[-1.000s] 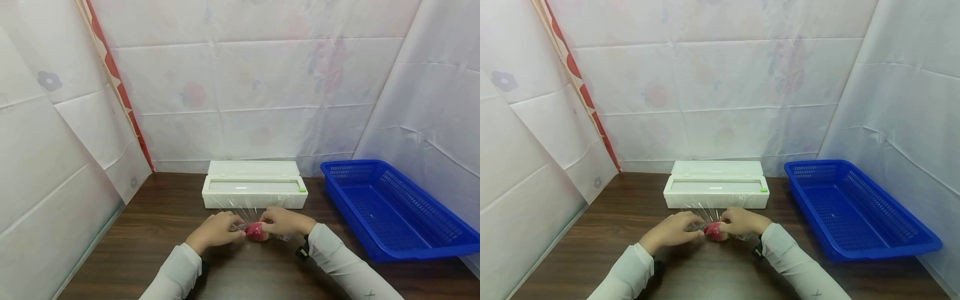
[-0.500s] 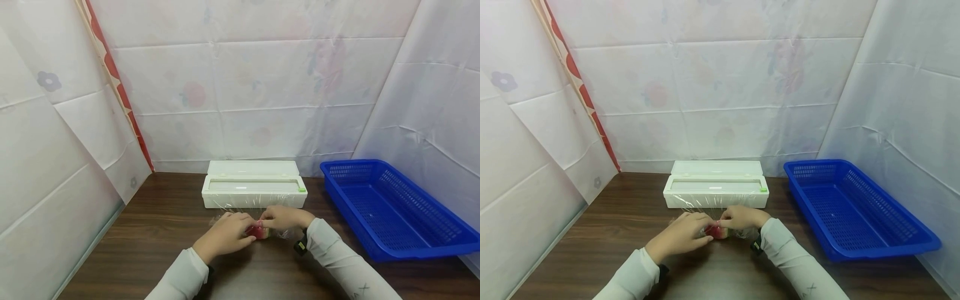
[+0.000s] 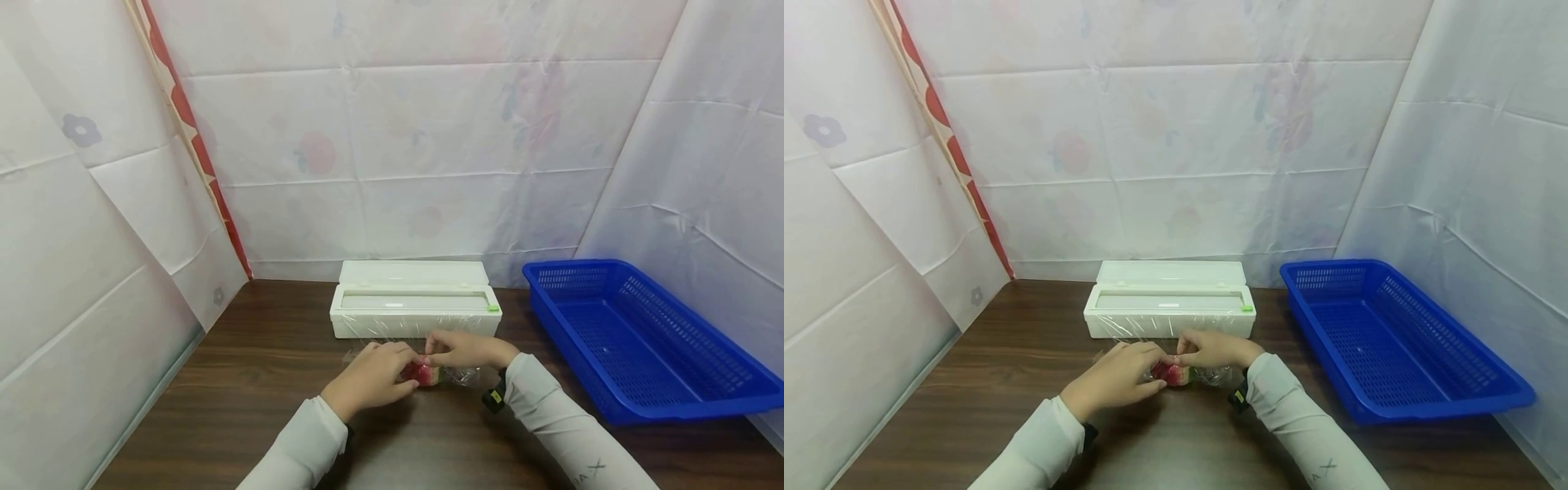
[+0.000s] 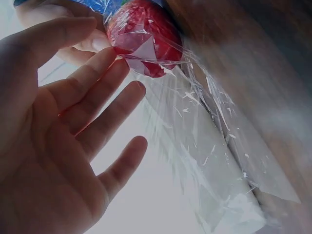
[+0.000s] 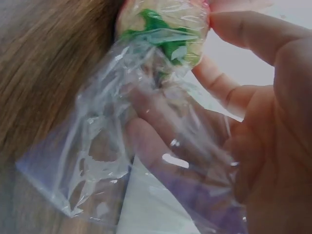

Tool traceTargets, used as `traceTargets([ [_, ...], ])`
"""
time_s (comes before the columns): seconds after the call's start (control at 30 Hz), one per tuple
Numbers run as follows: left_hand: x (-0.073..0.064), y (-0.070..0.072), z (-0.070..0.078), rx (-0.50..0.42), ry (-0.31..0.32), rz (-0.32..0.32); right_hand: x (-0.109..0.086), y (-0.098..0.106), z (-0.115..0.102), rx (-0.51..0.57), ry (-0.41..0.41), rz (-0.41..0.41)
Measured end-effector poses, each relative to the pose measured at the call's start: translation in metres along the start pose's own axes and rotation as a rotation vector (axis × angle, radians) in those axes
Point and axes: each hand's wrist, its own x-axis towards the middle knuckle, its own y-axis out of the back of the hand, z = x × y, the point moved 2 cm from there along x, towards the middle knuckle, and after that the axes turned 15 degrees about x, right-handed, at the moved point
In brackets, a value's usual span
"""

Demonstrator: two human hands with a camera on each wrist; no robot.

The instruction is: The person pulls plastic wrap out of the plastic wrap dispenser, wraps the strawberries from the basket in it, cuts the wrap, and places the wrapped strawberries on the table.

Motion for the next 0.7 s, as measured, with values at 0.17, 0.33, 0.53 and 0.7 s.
traceTargets([
  [0.17, 0.005, -0.004, -0.005, -0.042, 0.019, 0.02, 0.0, 0.001, 0.003, -0.063, 0.045, 0.041],
  [0.33, 0.012, -0.008, -0.01, -0.067, 0.045, 0.066, 0.001, 0.001, 0.0, -0.243, 0.158, 0.149],
  [0.53, 0.018, -0.015, -0.016, -0.091, 0.08, 0.047, -0.001, -0.004, -0.005, -0.331, 0.244, 0.277],
  [0.7, 0.021, -0.018, -0.02, -0.101, 0.092, 0.016, -0.002, -0.01, -0.005, -0.443, 0.372, 0.366],
])
